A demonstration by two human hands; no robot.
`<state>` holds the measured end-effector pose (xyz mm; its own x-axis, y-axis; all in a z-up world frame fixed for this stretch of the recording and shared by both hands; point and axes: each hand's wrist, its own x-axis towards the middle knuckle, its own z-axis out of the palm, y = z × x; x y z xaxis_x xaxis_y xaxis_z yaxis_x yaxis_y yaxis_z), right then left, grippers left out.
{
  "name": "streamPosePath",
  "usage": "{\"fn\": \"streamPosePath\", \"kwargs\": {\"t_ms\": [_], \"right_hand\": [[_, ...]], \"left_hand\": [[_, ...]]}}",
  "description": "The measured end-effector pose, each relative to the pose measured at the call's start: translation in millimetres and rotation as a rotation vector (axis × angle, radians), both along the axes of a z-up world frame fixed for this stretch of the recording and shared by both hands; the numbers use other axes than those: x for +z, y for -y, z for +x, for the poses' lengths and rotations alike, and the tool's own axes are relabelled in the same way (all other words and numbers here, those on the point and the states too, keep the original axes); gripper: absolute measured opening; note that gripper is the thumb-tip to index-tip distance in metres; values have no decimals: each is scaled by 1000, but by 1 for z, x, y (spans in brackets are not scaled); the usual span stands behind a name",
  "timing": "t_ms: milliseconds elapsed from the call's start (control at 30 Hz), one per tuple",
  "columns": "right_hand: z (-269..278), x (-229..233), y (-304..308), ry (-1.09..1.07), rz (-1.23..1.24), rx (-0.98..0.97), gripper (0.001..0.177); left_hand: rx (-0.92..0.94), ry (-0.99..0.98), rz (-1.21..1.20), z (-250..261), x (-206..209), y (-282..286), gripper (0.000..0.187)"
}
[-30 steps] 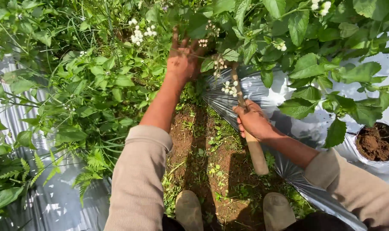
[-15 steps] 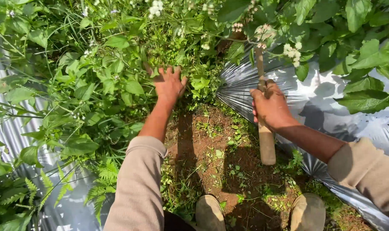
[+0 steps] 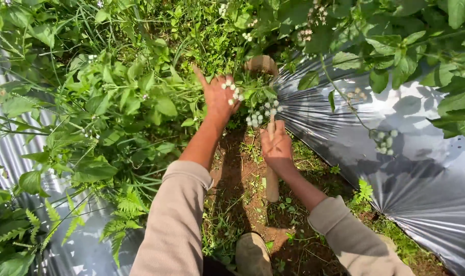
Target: Weeding a garden bed using a hand hoe and pulling weeds by hand
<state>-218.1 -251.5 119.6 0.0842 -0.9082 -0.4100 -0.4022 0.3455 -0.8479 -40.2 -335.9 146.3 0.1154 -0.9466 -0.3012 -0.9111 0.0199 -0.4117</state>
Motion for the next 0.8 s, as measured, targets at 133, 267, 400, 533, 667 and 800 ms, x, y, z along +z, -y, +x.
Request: {"fn": "streamPosePath", "kwargs": {"t_ms": [133,267,400,533,667,800], "right_hand": [[5,34,16,88,-3,-60,25],[12,34,12,110,-108,-198,22],[18,-21,-12,68,121,-69,27],[11,-11,-7,-29,102,-41,38],[19,35,-8,114,-128,-223,31],[32,1,-37,-39,86,-224,52]], "left_hand": [[35,-247,-201,27,-94,14,38],[52,-193,-10,47,-144,26,49],[70,-155,-9,28,-68,15,45],[36,-187,-14,36,-86,9,43],[44,-144,-16,39,-99,14,53],[100,-228,-45,38,-104,11,67]]}}
